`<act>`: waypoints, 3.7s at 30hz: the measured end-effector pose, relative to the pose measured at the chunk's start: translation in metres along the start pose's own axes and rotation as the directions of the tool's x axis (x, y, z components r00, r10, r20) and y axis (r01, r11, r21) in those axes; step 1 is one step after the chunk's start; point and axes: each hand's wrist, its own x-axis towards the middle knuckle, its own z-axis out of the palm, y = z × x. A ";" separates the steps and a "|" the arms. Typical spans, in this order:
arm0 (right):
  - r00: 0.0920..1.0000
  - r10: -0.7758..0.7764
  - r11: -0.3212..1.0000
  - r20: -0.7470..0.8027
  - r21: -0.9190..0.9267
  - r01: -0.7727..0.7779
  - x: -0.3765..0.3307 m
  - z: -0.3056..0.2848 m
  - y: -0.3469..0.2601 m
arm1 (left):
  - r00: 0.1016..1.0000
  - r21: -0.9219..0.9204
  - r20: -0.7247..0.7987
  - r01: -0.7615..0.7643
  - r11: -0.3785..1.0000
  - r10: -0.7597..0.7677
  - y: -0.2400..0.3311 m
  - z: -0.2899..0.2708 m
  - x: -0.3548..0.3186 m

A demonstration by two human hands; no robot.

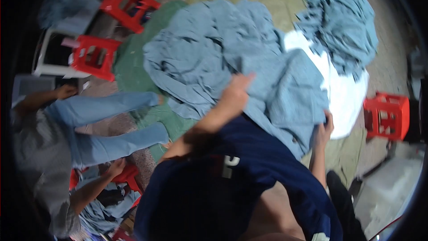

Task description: Inspecting knit sweaters and trimming loose threads around the buttons using a small clipper.

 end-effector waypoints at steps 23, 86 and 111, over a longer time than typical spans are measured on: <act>0.970 0.098 0.922 0.222 0.346 -0.172 0.050 -0.028 -0.045 | 0.858 -0.661 0.513 0.371 0.653 0.032 0.045 -0.030 0.059; 0.867 -0.336 0.881 0.368 -0.204 0.428 0.007 0.050 -0.083 | 0.638 -0.679 0.696 0.734 -0.012 -0.329 0.078 0.022 0.057; 0.925 -0.245 0.956 0.291 -0.088 0.281 0.006 0.047 -0.073 | 0.662 -0.693 0.671 0.720 0.037 -0.333 0.081 0.023 0.058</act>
